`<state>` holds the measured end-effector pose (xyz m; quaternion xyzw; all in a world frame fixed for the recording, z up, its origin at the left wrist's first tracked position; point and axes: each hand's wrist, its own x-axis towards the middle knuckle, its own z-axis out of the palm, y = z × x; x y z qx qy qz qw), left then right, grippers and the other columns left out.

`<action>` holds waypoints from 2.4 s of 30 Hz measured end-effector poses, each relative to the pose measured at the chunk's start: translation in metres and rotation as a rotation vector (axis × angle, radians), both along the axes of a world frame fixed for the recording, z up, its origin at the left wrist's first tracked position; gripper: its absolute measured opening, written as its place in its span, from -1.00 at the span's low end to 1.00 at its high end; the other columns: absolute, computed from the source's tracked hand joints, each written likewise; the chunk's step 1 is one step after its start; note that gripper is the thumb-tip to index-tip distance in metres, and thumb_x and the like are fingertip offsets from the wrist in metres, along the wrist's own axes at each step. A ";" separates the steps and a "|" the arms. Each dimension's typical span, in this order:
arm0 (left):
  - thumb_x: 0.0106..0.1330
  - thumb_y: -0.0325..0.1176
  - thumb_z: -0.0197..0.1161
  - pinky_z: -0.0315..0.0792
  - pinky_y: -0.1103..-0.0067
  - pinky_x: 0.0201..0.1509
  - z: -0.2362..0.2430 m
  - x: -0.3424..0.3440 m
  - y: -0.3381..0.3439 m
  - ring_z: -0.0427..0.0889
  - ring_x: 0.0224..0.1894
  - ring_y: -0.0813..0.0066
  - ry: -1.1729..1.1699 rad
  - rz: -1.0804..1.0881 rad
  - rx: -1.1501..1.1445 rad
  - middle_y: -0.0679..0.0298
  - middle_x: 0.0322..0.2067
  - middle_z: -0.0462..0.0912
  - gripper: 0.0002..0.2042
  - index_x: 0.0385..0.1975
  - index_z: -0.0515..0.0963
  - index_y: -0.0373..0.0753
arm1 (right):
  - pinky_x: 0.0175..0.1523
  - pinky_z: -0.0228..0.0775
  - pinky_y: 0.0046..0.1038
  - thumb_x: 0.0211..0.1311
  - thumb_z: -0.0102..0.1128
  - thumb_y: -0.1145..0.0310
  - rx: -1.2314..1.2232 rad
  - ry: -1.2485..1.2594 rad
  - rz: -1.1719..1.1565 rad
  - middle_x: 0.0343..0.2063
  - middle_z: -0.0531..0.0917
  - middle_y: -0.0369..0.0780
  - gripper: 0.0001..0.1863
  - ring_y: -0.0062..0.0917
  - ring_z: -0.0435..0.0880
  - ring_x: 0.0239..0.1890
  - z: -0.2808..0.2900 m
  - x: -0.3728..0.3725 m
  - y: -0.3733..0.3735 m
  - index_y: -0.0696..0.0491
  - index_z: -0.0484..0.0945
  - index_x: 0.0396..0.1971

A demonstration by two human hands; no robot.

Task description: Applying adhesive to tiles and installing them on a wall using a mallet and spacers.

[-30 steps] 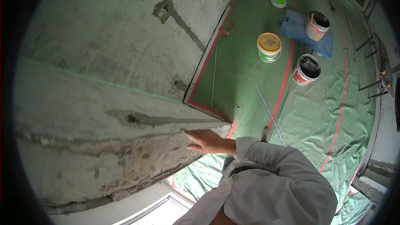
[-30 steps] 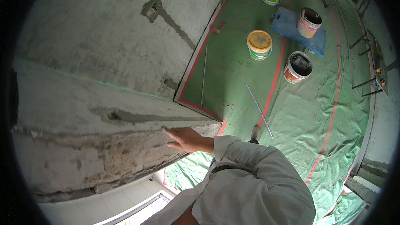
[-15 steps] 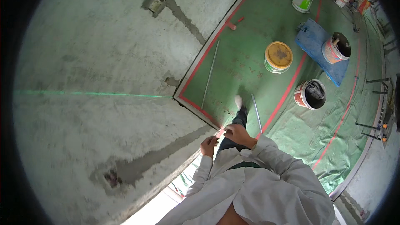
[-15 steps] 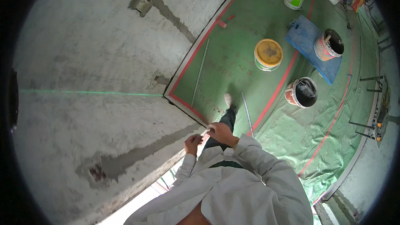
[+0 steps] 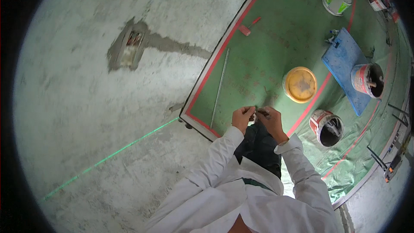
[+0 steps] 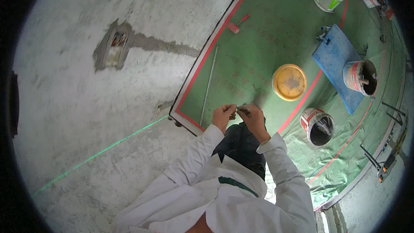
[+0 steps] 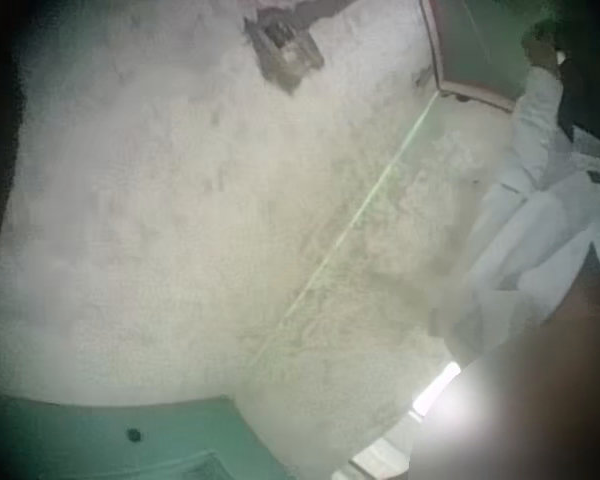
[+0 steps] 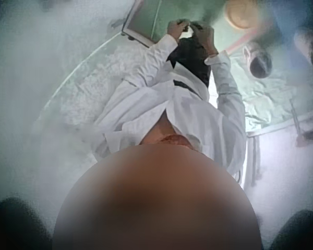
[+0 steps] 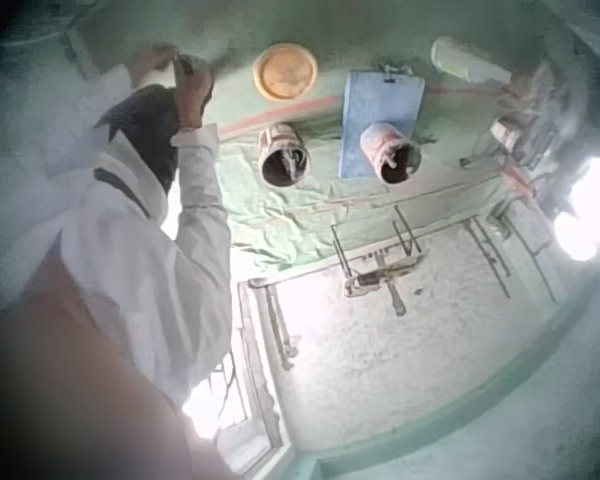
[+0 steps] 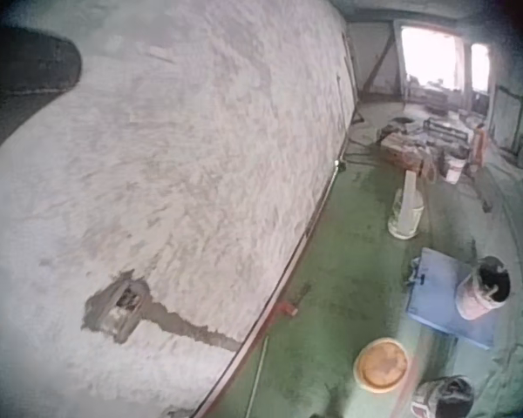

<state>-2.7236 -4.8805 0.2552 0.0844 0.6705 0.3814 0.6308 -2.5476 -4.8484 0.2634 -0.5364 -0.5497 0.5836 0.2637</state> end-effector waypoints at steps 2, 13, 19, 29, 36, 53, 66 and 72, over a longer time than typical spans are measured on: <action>0.51 -0.23 0.48 0.65 0.55 -0.21 -0.021 -0.007 0.074 0.72 -0.31 0.56 0.012 0.026 -0.041 0.32 -0.28 0.78 -0.74 -0.07 0.75 -0.32 | -0.09 0.66 -0.48 0.34 0.51 0.53 0.048 0.026 -0.057 -0.24 0.82 -0.21 -0.81 -0.58 0.79 -0.23 -0.023 -0.012 0.070 0.18 0.79 -0.09; 0.49 -0.21 0.49 0.67 0.51 -0.20 -0.323 -0.083 0.402 0.72 -0.32 0.53 -0.109 0.278 -0.125 0.32 -0.30 0.74 -0.72 -0.08 0.73 -0.34 | -0.17 0.59 -0.35 0.32 0.49 0.44 0.068 0.018 0.217 -0.32 0.79 -0.11 -0.79 -0.40 0.75 -0.35 -0.322 -0.083 0.449 0.19 0.77 -0.12; 0.54 -0.24 0.44 0.65 0.48 -0.18 -0.419 -0.100 0.532 0.68 -0.32 0.51 -0.118 0.353 -0.085 0.34 -0.30 0.70 -0.79 -0.08 0.70 -0.26 | -0.18 0.61 -0.30 0.26 0.51 0.41 0.079 -0.084 0.344 -0.36 0.79 -0.07 -0.78 -0.34 0.81 -0.34 -0.415 -0.116 0.600 0.17 0.76 -0.14; 0.57 -0.25 0.41 0.63 0.47 -0.21 -0.590 -0.172 0.574 0.70 -0.33 0.46 -0.110 0.493 0.135 0.32 -0.29 0.71 -0.77 -0.05 0.70 -0.31 | -0.15 0.62 -0.09 0.15 0.45 0.41 0.432 -0.204 0.709 -0.36 0.78 -0.02 -0.80 -0.02 0.79 -0.27 -0.556 -0.217 0.687 0.13 0.74 -0.23; 0.59 -0.20 0.31 0.66 0.25 -0.13 -0.687 -0.252 0.544 0.84 -0.22 0.10 1.198 -0.249 0.209 -0.08 -0.14 0.83 -0.63 0.22 0.69 -0.30 | -0.07 0.62 0.00 0.23 0.38 0.38 0.327 -0.497 0.482 -0.28 0.77 -0.04 -0.83 -0.02 0.78 -0.17 -0.731 -0.258 0.626 0.11 0.73 -0.22; 0.60 -0.34 0.30 0.66 0.41 -0.33 -0.773 -0.308 0.544 0.79 -0.45 0.35 1.314 -0.227 0.300 0.06 -0.35 0.84 -0.70 0.17 0.70 -0.39 | 0.00 0.68 -0.03 0.35 0.28 0.33 0.326 -0.368 0.107 -0.13 0.72 -0.16 -0.78 -0.10 0.77 -0.03 -0.859 -0.381 0.581 -0.02 0.71 -0.06; 0.62 -0.34 0.27 0.67 0.41 -0.27 -0.763 -0.292 0.544 0.81 -0.40 0.33 1.212 -0.193 0.320 0.03 -0.25 0.86 -0.68 0.21 0.67 -0.39 | -0.01 0.66 -0.03 0.29 0.41 0.40 0.368 -0.301 0.044 -0.09 0.71 -0.11 -0.74 -0.08 0.75 -0.01 -0.856 -0.369 0.577 0.02 0.70 -0.03; 0.62 -0.32 0.29 0.62 0.45 -0.28 -0.743 -0.300 0.549 0.76 -0.41 0.40 1.238 -0.277 0.361 0.11 -0.32 0.82 -0.69 0.18 0.67 -0.40 | -0.03 0.67 -0.06 0.40 0.34 0.38 0.147 -0.008 -0.273 -0.17 0.79 0.07 -0.83 0.05 0.80 -0.14 -0.783 -0.373 0.611 0.17 0.71 -0.16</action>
